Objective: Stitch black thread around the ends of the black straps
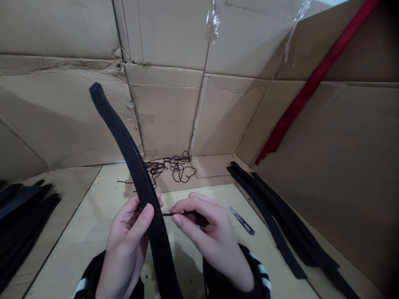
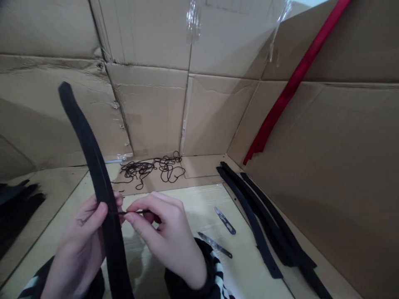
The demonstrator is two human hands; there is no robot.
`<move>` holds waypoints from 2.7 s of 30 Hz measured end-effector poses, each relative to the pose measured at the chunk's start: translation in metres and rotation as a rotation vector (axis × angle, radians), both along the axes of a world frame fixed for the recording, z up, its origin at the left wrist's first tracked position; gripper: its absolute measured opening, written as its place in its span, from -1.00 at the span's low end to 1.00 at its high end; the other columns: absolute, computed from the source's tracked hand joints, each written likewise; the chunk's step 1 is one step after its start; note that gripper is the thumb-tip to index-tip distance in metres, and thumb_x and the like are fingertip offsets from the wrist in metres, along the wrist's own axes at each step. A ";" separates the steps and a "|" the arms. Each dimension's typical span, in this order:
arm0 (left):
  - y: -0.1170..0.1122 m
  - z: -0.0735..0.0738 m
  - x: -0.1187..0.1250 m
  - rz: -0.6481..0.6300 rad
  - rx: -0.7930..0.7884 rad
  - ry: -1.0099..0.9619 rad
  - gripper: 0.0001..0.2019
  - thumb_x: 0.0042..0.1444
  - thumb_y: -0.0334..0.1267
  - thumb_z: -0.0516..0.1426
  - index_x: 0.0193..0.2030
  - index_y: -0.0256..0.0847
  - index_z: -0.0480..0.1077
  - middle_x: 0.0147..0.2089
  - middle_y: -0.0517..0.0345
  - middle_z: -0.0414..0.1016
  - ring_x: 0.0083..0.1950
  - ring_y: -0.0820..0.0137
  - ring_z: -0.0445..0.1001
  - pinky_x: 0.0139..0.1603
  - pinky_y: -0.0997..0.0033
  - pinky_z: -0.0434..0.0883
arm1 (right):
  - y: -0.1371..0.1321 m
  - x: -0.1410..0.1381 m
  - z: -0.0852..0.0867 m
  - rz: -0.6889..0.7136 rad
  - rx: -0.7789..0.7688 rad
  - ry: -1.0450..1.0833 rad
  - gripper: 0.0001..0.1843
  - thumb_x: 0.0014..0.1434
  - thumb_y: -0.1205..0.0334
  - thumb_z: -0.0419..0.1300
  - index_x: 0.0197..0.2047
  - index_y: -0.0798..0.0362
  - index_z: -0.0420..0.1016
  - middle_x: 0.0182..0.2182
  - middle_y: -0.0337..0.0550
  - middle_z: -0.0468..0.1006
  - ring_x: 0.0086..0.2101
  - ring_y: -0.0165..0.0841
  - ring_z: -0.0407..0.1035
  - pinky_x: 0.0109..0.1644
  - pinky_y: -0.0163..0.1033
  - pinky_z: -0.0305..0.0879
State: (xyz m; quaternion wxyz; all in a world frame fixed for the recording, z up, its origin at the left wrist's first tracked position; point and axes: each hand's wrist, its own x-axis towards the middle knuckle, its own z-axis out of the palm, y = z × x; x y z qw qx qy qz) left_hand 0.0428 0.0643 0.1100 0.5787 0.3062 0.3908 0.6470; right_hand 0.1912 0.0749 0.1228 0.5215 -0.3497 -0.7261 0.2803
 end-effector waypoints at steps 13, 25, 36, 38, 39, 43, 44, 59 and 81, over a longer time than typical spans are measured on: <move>0.001 -0.001 -0.003 -0.037 0.019 0.002 -0.74 -0.16 -0.11 0.42 -0.38 -0.21 0.57 -0.40 0.20 0.50 -0.32 0.46 0.47 -0.28 0.62 0.48 | 0.026 -0.021 -0.024 0.363 -0.451 0.501 -0.88 0.04 0.24 0.36 -0.44 0.08 0.54 -0.52 -0.30 0.48 -0.51 -0.52 0.29 -0.42 -0.39 0.22; 0.010 -0.014 -0.008 0.396 0.029 0.257 -0.78 -0.01 -0.11 0.35 -0.35 -0.17 0.48 -0.41 0.31 0.51 -0.38 0.49 0.45 -0.38 0.59 0.37 | 0.020 -0.098 -0.070 0.442 -0.928 0.971 -0.58 -0.12 -0.04 0.41 -0.48 0.04 0.29 -0.67 -0.47 0.02 -0.65 -0.59 -0.18 -0.61 -0.42 -0.19; 0.018 -0.018 -0.025 0.555 0.098 0.771 -0.72 0.02 0.00 0.30 -0.39 -0.17 0.45 -0.43 0.24 0.46 -0.35 0.34 0.37 -0.28 0.31 0.25 | 0.013 -0.064 -0.057 -0.417 0.555 -0.325 -0.74 0.34 0.31 0.07 -0.01 0.16 0.51 -0.51 -0.13 0.55 -0.52 -0.34 0.38 -0.45 -0.21 0.30; 0.019 -0.020 -0.023 0.515 0.126 0.783 -0.73 0.03 0.00 0.28 -0.35 -0.17 0.48 -0.39 0.21 0.51 -0.33 0.33 0.41 -0.26 0.33 0.27 | 0.018 -0.055 -0.055 -0.433 0.586 -0.394 -0.67 0.35 0.31 0.06 0.13 0.20 0.41 -0.51 -0.15 0.55 -0.51 -0.36 0.39 -0.42 -0.22 0.32; 0.020 -0.021 -0.023 0.484 0.131 0.792 -0.74 0.04 -0.01 0.28 -0.34 -0.17 0.48 -0.38 0.21 0.52 -0.31 0.32 0.42 -0.25 0.34 0.27 | 0.020 -0.052 -0.054 -0.432 0.593 -0.432 -0.65 0.36 0.30 0.05 0.16 0.20 0.39 -0.52 -0.18 0.53 -0.51 -0.37 0.38 -0.42 -0.23 0.32; 0.023 -0.023 -0.021 0.407 0.141 0.787 -0.75 0.04 -0.04 0.28 -0.33 -0.19 0.51 -0.45 0.21 0.50 -0.25 0.26 0.47 -0.19 0.34 0.33 | 0.026 -0.043 -0.051 -0.434 0.617 -0.515 -0.67 0.36 0.27 0.06 0.11 0.20 0.45 -0.55 -0.22 0.51 -0.53 -0.40 0.37 -0.46 -0.24 0.28; 0.023 -0.023 -0.021 0.394 0.145 0.764 -0.75 0.04 -0.04 0.28 -0.31 -0.19 0.51 -0.43 0.20 0.51 -0.24 0.26 0.48 -0.18 0.35 0.35 | 0.026 -0.043 -0.050 -0.432 0.614 -0.504 -0.69 0.36 0.27 0.07 0.08 0.20 0.46 -0.52 -0.19 0.54 -0.51 -0.39 0.39 -0.45 -0.23 0.29; 0.021 -0.016 -0.022 0.130 0.053 0.579 -0.75 -0.01 -0.12 0.33 -0.20 -0.18 0.57 -0.29 0.16 0.60 -0.29 0.36 0.52 -0.29 0.49 0.45 | 0.031 -0.027 -0.039 -0.137 0.223 -0.118 -0.83 0.29 0.28 0.14 -0.31 0.11 0.54 -0.44 -0.15 0.61 -0.46 -0.43 0.45 -0.35 -0.35 0.31; 0.006 -0.012 -0.033 -0.132 0.149 0.325 -0.89 0.04 -0.15 0.32 -0.29 -0.06 0.58 -0.09 0.24 0.54 -0.19 0.47 0.48 -0.17 0.65 0.46 | 0.027 -0.011 -0.023 0.472 -0.634 0.456 -0.85 -0.05 0.27 0.43 -0.42 0.11 0.56 -0.56 -0.30 0.45 -0.58 -0.56 0.16 -0.51 -0.39 0.01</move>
